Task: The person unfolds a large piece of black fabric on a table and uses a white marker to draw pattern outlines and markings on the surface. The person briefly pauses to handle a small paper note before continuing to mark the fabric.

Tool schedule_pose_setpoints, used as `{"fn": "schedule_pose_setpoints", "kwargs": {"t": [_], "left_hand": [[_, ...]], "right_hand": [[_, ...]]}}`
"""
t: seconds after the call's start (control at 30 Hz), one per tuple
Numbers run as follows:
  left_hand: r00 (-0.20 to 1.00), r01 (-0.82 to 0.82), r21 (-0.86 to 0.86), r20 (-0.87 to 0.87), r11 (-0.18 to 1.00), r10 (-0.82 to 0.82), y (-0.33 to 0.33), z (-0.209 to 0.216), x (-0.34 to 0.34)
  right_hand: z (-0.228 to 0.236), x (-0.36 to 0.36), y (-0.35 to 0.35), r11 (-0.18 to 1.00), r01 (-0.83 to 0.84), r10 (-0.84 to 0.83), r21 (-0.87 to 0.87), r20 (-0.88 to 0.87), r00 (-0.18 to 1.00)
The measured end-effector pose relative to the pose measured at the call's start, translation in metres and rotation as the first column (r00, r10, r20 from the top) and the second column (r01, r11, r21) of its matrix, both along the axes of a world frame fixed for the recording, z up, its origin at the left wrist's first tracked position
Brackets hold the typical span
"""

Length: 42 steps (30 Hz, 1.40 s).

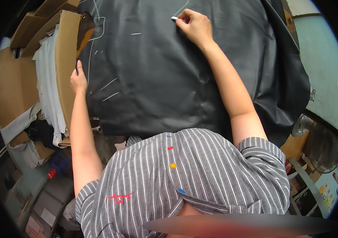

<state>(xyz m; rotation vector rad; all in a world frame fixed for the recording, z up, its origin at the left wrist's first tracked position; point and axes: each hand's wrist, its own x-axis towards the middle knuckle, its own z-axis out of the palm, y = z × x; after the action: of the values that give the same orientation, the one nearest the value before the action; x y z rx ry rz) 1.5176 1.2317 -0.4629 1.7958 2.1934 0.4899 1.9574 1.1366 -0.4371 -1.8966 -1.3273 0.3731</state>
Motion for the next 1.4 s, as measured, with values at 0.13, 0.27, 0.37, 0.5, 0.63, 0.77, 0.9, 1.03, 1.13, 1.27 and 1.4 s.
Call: {"fn": "schedule_pose_setpoints", "kwargs": {"t": [0.13, 0.27, 0.37, 0.5, 0.63, 0.77, 0.9, 1.03, 1.13, 1.27, 1.4], "left_hand": [[1.000, 0.007, -0.033, 0.008, 0.999, -0.007, 0.003, -0.004, -0.007], [0.998, 0.037, -0.049, 0.057, 0.998, -0.035, -0.003, 0.003, 0.004], [0.997, 0.043, 0.022, 0.057, 0.999, -0.044, -0.005, -0.002, -0.003], [0.999, 0.038, 0.031, 0.034, 0.999, -0.040, -0.008, 0.000, -0.004], [0.998, 0.045, 0.048, 0.050, 0.998, -0.047, -0.012, 0.011, 0.009], [0.998, 0.037, -0.030, 0.046, 0.999, -0.035, -0.003, 0.003, -0.001], [0.999, 0.016, -0.003, 0.039, 1.000, -0.016, -0.009, 0.012, 0.011], [0.997, 0.048, 0.054, 0.051, 0.997, -0.050, -0.013, 0.008, 0.007], [0.998, 0.040, 0.027, 0.040, 0.999, -0.041, -0.011, 0.012, 0.009], [0.995, 0.057, 0.067, 0.074, 0.996, -0.062, -0.012, 0.004, 0.002], [0.996, 0.066, 0.060, 0.053, 0.996, -0.069, -0.010, 0.001, 0.001]], "right_hand": [[0.010, -0.004, -0.028, 1.000, -0.003, 0.003, -0.021, 0.006, 1.000], [0.018, 0.013, -0.084, 0.998, 0.053, -0.055, -0.037, -0.052, 0.997], [0.026, 0.020, -0.131, 0.997, 0.051, -0.057, -0.058, -0.112, 0.992], [0.040, 0.040, -0.160, 0.971, -0.004, -0.074, -0.238, -0.314, 0.947], [0.025, 0.107, -0.106, 0.995, 0.082, -0.043, 0.060, -0.488, 0.872], [0.014, 0.180, -0.015, 0.935, 0.274, -0.128, 0.225, -0.506, 0.853], [-0.021, 0.230, 0.072, 0.870, 0.380, -0.241, 0.313, -0.402, 0.884], [-0.039, 0.253, 0.137, 0.869, 0.419, -0.353, 0.263, -0.265, 0.897], [-0.039, 0.264, 0.158, 0.877, 0.445, -0.431, 0.179, -0.111, 0.895], [-0.030, 0.258, 0.152, 0.908, 0.413, -0.417, 0.069, 0.057, 0.907], [-0.028, 0.250, 0.108, 0.945, 0.325, -0.326, 0.023, 0.089, 0.941]]}}
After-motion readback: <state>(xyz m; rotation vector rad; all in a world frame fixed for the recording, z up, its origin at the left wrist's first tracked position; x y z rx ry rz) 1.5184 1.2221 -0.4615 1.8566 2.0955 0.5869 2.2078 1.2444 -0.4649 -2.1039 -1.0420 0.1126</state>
